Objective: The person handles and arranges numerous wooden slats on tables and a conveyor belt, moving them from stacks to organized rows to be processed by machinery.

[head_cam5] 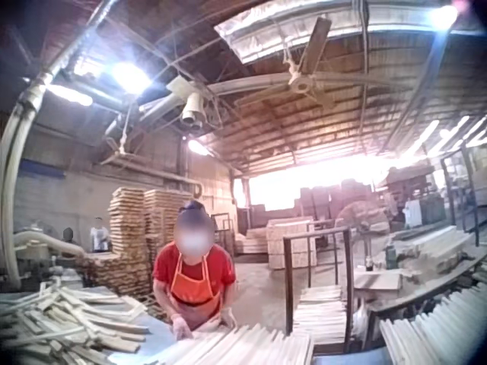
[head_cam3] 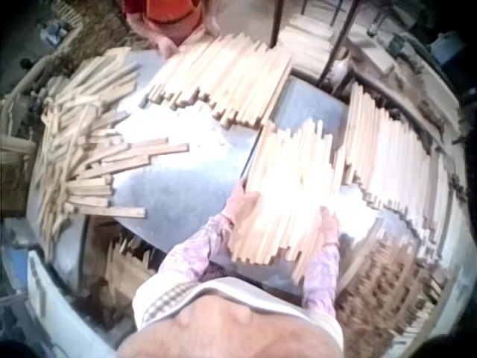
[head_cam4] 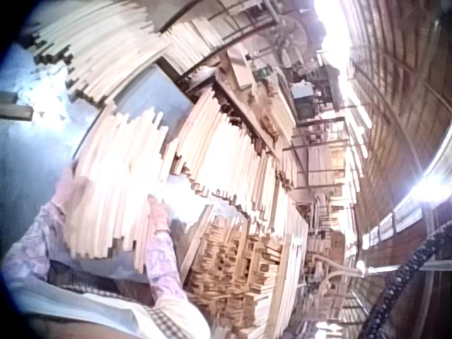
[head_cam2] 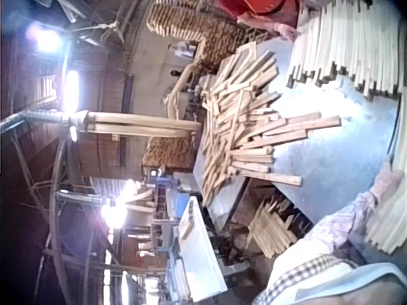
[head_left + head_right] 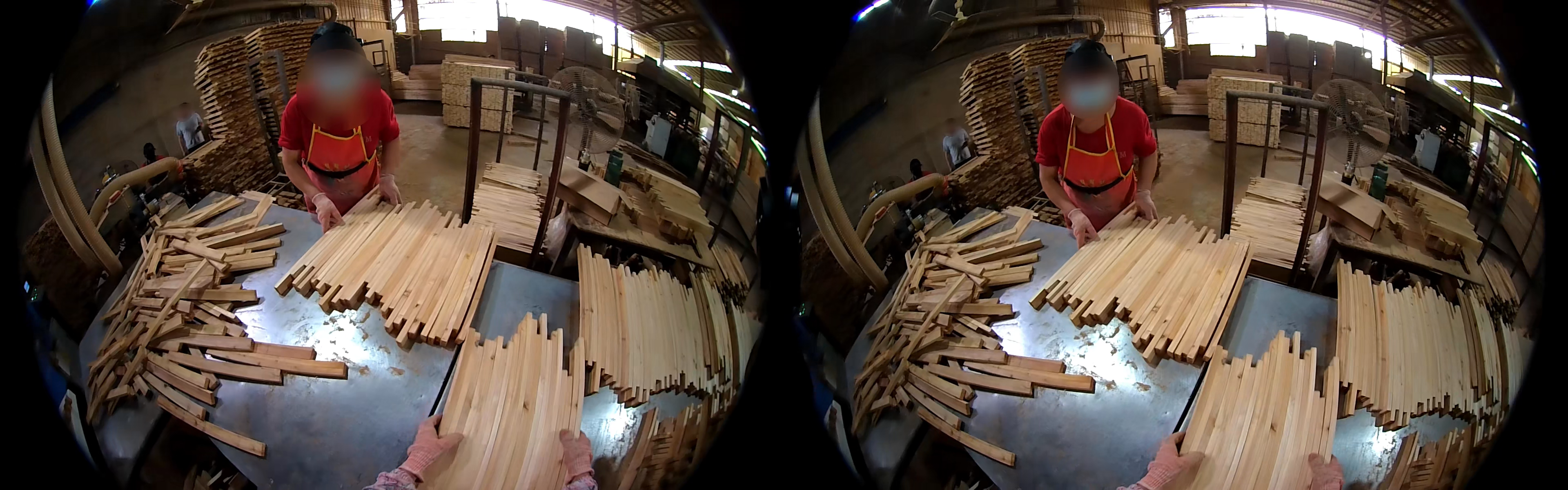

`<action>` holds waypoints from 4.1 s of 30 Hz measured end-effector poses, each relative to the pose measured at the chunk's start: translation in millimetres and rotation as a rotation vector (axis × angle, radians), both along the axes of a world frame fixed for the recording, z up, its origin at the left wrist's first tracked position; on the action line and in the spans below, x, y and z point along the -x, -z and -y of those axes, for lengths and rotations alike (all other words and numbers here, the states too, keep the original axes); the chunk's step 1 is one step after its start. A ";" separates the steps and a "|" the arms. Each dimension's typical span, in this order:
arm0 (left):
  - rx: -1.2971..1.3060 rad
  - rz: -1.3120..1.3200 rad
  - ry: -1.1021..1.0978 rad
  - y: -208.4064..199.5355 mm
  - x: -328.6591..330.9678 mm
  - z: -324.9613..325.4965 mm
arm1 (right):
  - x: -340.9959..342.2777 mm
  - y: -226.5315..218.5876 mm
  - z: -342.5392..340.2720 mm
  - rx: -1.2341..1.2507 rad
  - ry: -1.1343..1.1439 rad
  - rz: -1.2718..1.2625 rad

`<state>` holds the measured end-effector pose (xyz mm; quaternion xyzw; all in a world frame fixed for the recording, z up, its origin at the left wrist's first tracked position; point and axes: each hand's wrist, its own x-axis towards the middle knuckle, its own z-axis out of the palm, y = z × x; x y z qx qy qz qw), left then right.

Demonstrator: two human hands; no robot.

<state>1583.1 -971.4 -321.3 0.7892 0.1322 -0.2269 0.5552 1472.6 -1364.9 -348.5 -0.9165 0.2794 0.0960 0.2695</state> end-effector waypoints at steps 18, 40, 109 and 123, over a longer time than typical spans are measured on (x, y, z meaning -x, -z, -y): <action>0.235 -0.104 -0.021 -104.4 172.6 -75.5 | 125.3 -24.7 -29.3 -0.208 -0.169 0.075; 0.069 0.870 -1.057 -353.9 655.6 -232.4 | 178.0 -289.0 -489.7 -1.004 -1.116 0.242; -1.052 0.158 -0.549 -275.4 1248.4 -610.8 | 724.0 -287.3 -998.7 -0.188 -1.346 0.407; -1.132 0.353 -0.732 -253.9 1243.7 -599.5 | 723.8 -294.5 -1001.3 0.052 -1.372 0.397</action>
